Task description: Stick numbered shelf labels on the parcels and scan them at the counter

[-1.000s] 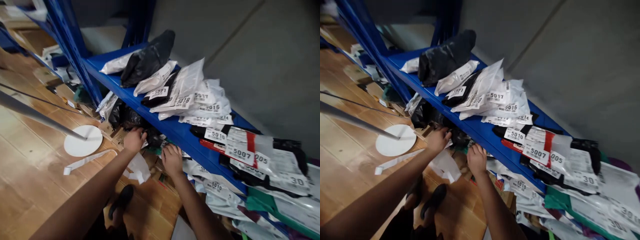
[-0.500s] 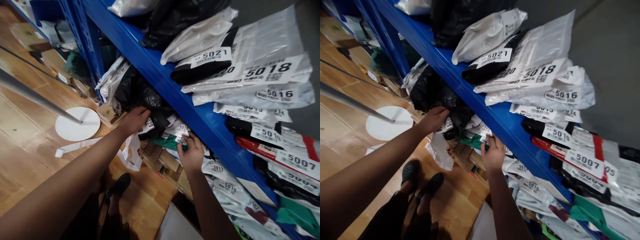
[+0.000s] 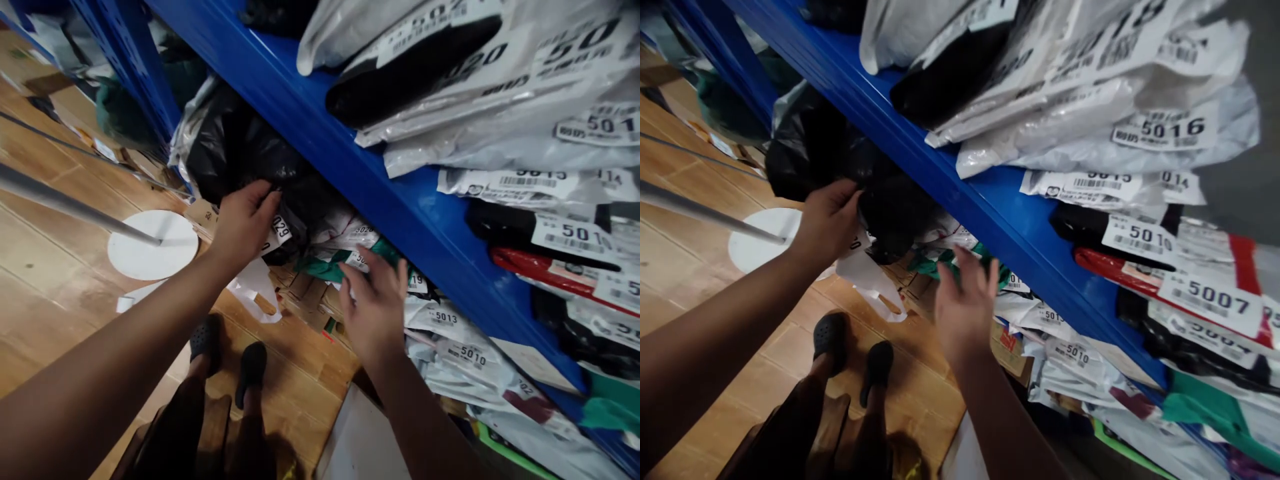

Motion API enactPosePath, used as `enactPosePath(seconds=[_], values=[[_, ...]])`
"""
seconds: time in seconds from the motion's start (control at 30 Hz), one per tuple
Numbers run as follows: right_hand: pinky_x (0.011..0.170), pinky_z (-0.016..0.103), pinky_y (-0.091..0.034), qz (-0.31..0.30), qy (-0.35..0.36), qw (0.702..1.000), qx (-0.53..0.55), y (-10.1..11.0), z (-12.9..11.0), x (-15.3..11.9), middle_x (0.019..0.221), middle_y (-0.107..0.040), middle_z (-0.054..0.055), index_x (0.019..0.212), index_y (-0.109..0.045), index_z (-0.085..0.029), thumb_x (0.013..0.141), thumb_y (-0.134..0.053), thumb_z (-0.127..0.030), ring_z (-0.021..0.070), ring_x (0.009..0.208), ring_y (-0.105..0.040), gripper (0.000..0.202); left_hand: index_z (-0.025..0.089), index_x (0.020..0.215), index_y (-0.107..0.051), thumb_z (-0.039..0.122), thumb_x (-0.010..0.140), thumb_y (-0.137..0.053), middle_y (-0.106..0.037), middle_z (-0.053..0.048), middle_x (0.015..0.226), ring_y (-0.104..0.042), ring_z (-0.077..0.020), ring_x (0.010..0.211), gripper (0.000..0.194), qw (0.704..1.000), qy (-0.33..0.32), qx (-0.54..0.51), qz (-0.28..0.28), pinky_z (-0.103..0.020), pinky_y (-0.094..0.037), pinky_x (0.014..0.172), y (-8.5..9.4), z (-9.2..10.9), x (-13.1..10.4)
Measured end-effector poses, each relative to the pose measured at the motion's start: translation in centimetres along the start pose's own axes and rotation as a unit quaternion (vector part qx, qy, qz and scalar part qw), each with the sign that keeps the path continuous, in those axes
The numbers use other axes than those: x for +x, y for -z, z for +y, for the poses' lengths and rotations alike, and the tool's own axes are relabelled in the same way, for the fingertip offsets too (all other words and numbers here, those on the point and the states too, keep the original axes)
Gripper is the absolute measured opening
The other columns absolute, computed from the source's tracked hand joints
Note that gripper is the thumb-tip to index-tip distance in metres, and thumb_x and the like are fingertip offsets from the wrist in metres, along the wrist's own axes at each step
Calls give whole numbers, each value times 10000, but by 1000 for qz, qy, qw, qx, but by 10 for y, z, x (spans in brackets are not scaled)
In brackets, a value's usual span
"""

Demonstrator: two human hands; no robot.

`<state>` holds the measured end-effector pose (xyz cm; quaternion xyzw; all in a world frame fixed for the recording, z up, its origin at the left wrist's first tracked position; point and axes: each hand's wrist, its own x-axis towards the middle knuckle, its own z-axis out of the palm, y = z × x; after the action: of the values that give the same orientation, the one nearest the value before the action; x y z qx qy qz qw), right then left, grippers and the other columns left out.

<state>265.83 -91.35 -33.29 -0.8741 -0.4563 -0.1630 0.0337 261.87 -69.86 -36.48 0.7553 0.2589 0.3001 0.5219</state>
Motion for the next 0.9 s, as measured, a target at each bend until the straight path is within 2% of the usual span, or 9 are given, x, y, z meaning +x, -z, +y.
enactPosePath(seconds=[0.1, 0.17, 0.3, 0.53, 0.6, 0.7, 0.77, 0.83, 0.9], values=[[1072, 416, -336, -65, 36, 997, 32, -13, -16, 16, 1260, -579, 136, 1118, -608, -122, 846, -419, -47, 244, 1227, -471, 339, 182, 587, -461, 299, 808, -480, -380, 44, 551, -371, -109, 567, 251, 1000, -8, -19, -2, -248, -258, 525, -1, 5, -6], [1063, 441, -333, -128, 20, 991, 1, -30, -17, 32, 1297, -552, 161, 1202, -559, -83, 850, -422, -62, 288, 1267, -420, 379, 180, 607, -488, 299, 809, -484, -402, 42, 568, -376, -109, 574, 234, 999, -22, -22, -11, -246, -269, 531, -1, 9, -12], [1027, 461, -336, -235, 12, 969, -71, -61, 1, 51, 1100, -659, 165, 1010, -668, -81, 852, -509, -177, 315, 1122, -508, 244, 181, 561, -447, 297, 807, -490, -377, 45, 542, -360, -107, 556, 274, 1000, -12, 9, 10, -252, -252, 523, 2, 15, -22], [997, 446, -358, -200, 20, 976, -79, -73, 21, 36, 1079, -656, 194, 1022, -645, -60, 785, -638, -381, 314, 1035, -539, 399, 165, 561, -497, 338, 831, -467, -372, 41, 524, -385, -115, 573, 321, 998, 25, 62, 4, -244, -287, 564, 8, 22, -14], [997, 453, -364, -192, 13, 981, -21, -69, 19, 33, 1081, -658, 201, 1017, -648, -60, 780, -631, -297, 318, 1044, -549, 336, 157, 619, -584, 362, 847, -444, -439, 34, 525, -442, -132, 577, 337, 996, 36, 74, -26, -243, -330, 580, 1, 26, -18], [867, 354, -467, -184, -1, 979, 88, -48, 17, 20, 985, -702, 137, 927, -672, -124, 806, -467, -105, 241, 935, -625, 239, 198, 872, -704, 444, 858, -446, -676, -12, 787, -604, -191, 760, 357, 974, 1, 53, -220, -268, -435, 722, -16, 29, -38], [677, 284, -499, -177, -11, 977, 120, -24, 14, 3, 790, -713, 84, 766, -667, -162, 774, -383, -35, 195, 738, -656, 311, 261, 1078, -681, 513, 798, -553, -653, -52, 1159, -605, -247, 1022, 398, 942, -46, 32, -332, -308, -433, 893, -25, 28, -59], [552, 265, -470, -129, -32, 978, 158, 3, 11, -15, 608, -660, 37, 624, -612, -186, 742, -405, -40, 175, 574, -623, 279, 269, 1174, -637, 516, 770, -605, -565, -86, 1307, -551, -265, 1150, 474, 944, -57, 1, -325, -330, -407, 971, -29, 26, -80], [594, 254, -487, -25, -56, 972, 227, 27, 5, -25, 619, -646, 13, 646, -597, -197, 769, -424, -55, 155, 607, -628, 255, 232, 1152, -650, 476, 803, -590, -615, -108, 1217, -580, -235, 1099, 430, 969, -23, -51, -239, -313, -430, 946, -27, 25, -100]])
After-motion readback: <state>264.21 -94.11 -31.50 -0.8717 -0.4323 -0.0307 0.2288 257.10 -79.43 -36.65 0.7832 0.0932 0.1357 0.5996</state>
